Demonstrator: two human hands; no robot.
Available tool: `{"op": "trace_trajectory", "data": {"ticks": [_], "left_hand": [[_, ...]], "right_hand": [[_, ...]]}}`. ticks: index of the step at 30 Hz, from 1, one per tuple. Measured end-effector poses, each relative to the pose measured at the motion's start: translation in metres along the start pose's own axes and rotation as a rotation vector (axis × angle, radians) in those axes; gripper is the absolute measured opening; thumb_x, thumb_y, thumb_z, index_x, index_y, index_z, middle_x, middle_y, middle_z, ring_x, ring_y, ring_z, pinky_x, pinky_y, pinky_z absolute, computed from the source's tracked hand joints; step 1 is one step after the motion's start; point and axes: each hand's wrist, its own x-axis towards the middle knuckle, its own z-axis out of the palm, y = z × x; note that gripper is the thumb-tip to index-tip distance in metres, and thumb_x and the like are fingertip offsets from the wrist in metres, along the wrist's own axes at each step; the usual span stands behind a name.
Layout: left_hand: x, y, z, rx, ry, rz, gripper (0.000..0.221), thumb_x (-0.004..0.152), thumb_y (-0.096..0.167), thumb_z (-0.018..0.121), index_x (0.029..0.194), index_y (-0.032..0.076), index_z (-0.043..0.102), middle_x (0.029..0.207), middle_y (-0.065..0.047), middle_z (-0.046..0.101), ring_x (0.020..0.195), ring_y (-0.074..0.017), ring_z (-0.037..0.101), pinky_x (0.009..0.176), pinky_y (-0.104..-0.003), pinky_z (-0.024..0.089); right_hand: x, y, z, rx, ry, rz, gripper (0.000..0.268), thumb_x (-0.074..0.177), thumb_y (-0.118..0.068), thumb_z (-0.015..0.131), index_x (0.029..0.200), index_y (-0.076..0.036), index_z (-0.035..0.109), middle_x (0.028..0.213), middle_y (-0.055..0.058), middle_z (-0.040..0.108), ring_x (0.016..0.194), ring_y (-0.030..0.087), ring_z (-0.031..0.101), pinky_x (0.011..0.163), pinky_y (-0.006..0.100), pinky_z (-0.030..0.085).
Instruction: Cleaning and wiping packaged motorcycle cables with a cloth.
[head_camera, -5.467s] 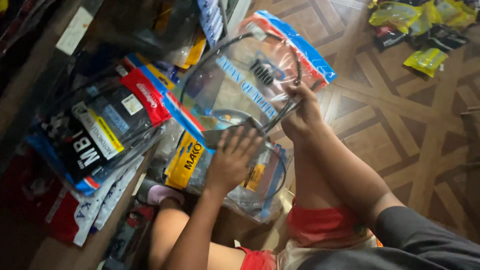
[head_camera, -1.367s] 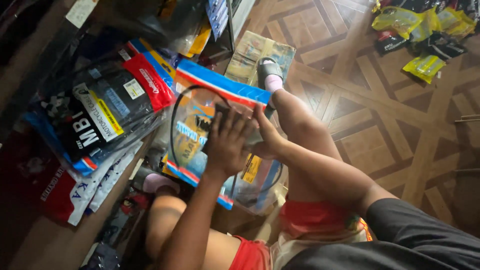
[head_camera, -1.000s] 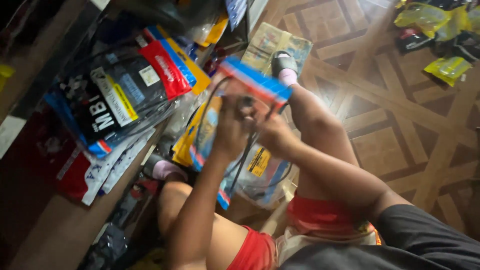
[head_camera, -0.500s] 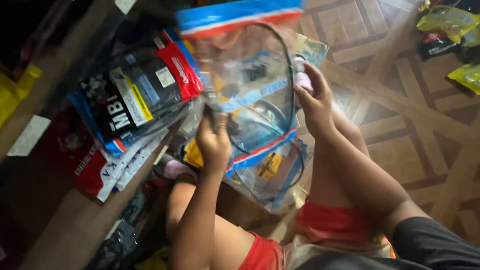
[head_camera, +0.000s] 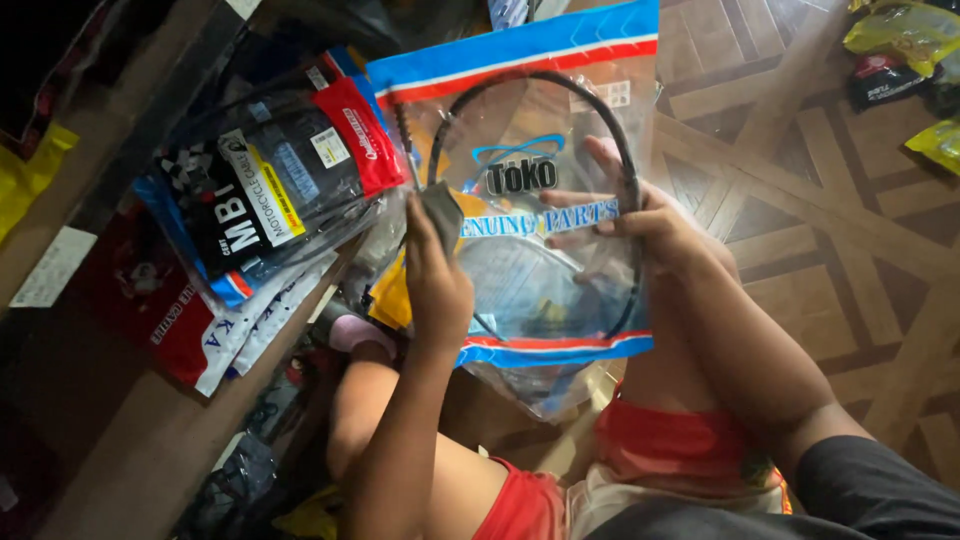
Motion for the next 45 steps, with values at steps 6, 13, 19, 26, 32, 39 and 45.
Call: {"op": "trace_trajectory", "data": {"ticks": [6, 13, 19, 26, 32, 39, 45], "left_hand": [[0.013, -0.007, -0.002, 0.241, -0.033, 0.254, 0.057, 0.111, 0.017, 0.04, 0.162, -0.003, 0.025, 0.169, -0.029, 0.023, 0.16, -0.0469, 0.023, 0.133, -0.055, 0.021], [0.032, -0.009, -0.02, 0.097, -0.051, 0.187, 0.059, 0.117, 0.038, 0.033, 0.164, 0.001, 0.028, 0.172, -0.024, 0.026, 0.163, -0.0431, 0.023, 0.136, -0.054, 0.018], [0.031, -0.001, -0.022, 0.16, -0.126, 0.281, 0.059, 0.116, 0.037, 0.033, 0.164, 0.003, 0.028, 0.171, -0.022, 0.03, 0.163, -0.0416, 0.024, 0.135, -0.056, 0.016], [-0.014, 0.015, 0.016, 0.22, -0.518, 0.481, 0.063, 0.108, 0.033, 0.044, 0.158, -0.004, 0.032, 0.165, -0.024, 0.033, 0.156, -0.0408, 0.029, 0.129, -0.058, 0.017], [-0.034, 0.039, 0.0, 0.214, -0.635, 0.67, 0.061, 0.104, 0.029, 0.05, 0.157, 0.002, 0.038, 0.167, -0.017, 0.035, 0.156, -0.0343, 0.032, 0.13, -0.055, 0.019], [-0.009, 0.036, -0.001, 0.28, -0.571, 0.736, 0.069, 0.096, 0.033, 0.057, 0.156, 0.003, 0.041, 0.163, -0.017, 0.039, 0.151, -0.0344, 0.036, 0.124, -0.058, 0.019], [0.035, 0.0, -0.032, 0.42, -0.264, 0.551, 0.057, 0.106, 0.028, 0.05, 0.156, 0.003, 0.043, 0.163, -0.02, 0.044, 0.155, -0.0363, 0.038, 0.13, -0.06, 0.022]], "right_hand": [[-0.001, 0.026, -0.024, 0.056, -0.134, 0.107, 0.108, 0.081, 0.012, 0.058, 0.168, -0.028, 0.007, 0.153, 0.038, 0.043, 0.123, 0.063, 0.054, 0.085, 0.067, 0.055], [-0.002, 0.054, -0.054, 0.119, -0.333, 0.135, 0.11, 0.078, 0.016, 0.062, 0.171, -0.022, 0.019, 0.146, 0.042, 0.05, 0.149, 0.057, 0.037, 0.117, 0.063, 0.038], [-0.001, 0.04, -0.031, 0.166, -0.24, 0.155, 0.109, 0.081, 0.01, 0.066, 0.171, -0.021, 0.014, 0.142, 0.04, 0.053, 0.143, 0.058, 0.041, 0.116, 0.065, 0.042], [0.016, 0.022, -0.016, 0.053, 0.064, -0.022, 0.107, 0.078, -0.011, 0.072, 0.162, -0.028, 0.007, 0.15, 0.017, 0.053, 0.129, 0.044, 0.058, 0.095, 0.062, 0.053], [0.006, 0.023, -0.044, 0.362, 0.144, -0.047, 0.076, 0.086, -0.011, 0.064, 0.156, 0.004, 0.04, 0.134, 0.03, 0.062, 0.12, 0.038, 0.066, 0.104, 0.05, 0.056], [0.0, 0.125, -0.165, 0.137, 0.135, 0.17, 0.055, 0.079, 0.0, 0.062, 0.128, 0.022, 0.05, 0.12, 0.033, 0.067, 0.104, 0.039, 0.072, 0.093, 0.045, 0.06], [0.01, 0.061, 0.034, -0.103, -0.222, 0.455, 0.107, 0.06, 0.011, 0.05, 0.162, -0.009, 0.027, 0.14, 0.028, 0.06, 0.105, 0.036, 0.072, 0.081, 0.038, 0.061]]}}
